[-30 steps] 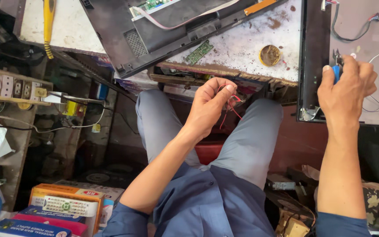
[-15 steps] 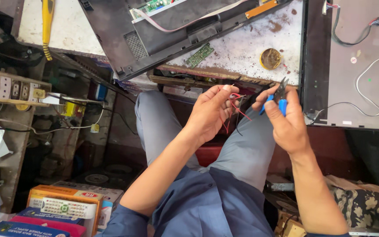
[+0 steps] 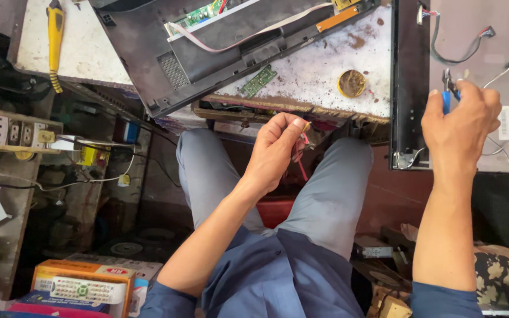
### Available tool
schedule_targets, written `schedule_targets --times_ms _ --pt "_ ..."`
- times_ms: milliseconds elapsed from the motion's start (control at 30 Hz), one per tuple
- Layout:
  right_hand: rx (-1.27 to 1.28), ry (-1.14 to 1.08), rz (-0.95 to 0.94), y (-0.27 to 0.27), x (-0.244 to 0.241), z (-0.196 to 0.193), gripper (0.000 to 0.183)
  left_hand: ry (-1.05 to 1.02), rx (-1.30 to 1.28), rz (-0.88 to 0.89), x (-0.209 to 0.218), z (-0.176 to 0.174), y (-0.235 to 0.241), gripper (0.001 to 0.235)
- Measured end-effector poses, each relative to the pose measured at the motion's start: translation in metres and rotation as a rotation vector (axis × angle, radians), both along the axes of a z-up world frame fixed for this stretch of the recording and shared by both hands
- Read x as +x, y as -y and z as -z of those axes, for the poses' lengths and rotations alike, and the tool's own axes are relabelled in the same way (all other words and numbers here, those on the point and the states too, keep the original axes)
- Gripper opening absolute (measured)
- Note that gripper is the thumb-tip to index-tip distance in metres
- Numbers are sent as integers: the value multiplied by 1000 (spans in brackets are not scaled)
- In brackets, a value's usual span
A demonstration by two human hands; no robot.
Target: The person strips and twists small wires, applies solder with a soldering iron, and secures connections with electrical tape. They handle a red wire and a black wire, using pliers and a soldering iron to join them, then wrap the joint with red tape.
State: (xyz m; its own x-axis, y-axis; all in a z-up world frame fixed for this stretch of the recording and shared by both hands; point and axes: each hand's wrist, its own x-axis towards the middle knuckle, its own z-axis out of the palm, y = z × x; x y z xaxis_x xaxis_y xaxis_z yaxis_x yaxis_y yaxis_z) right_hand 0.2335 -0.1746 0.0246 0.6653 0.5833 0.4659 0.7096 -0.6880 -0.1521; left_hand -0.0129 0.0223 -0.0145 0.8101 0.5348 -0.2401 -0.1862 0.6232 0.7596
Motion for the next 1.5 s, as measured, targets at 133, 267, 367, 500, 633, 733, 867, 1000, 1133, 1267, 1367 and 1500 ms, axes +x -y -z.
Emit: schedule_targets --times_ms 133,267,367,500,633,733,867,1000,1133,1267,1367,1500 --pt "47 51 -58 -8 -8 1 33 -1 -97 7 4 -2 -1 6" --pt "150 -191 -295 -47 -43 -6 36 -37 -46 5 9 -10 -4 8" --pt "99 -227 -350 -80 -60 -4 62 -66 2 8 14 -17 -6 11" --pt "108 -229 -273 -102 -65 -12 46 -149 168 16 13 -28 -11 14" --pt "251 -513 -222 -100 -81 -30 49 -153 551 -37 18 -41 -17 14" --pt "292 -568 -280 -93 -100 -44 50 -247 837 -120 25 -51 -14 9" --pt "223 -504 -279 -88 -116 -60 49 -95 1126 -272 36 -63 -16 8" --pt "245 -520 -302 -88 -125 -68 50 -46 1239 -300 42 -68 -16 13" --pt "235 -489 -303 -89 -129 -68 50 -49 1336 -309 43 -69 -14 15" --pt "232 -488 -295 -88 -131 -67 49 -63 1423 -289 43 -70 -15 16" --pt "210 -469 -314 -87 -131 -67 51 -39 1460 -290 42 -71 -17 17" --pt "204 -476 -309 -87 -132 -67 50 -33 1468 -287 40 -72 -17 17"
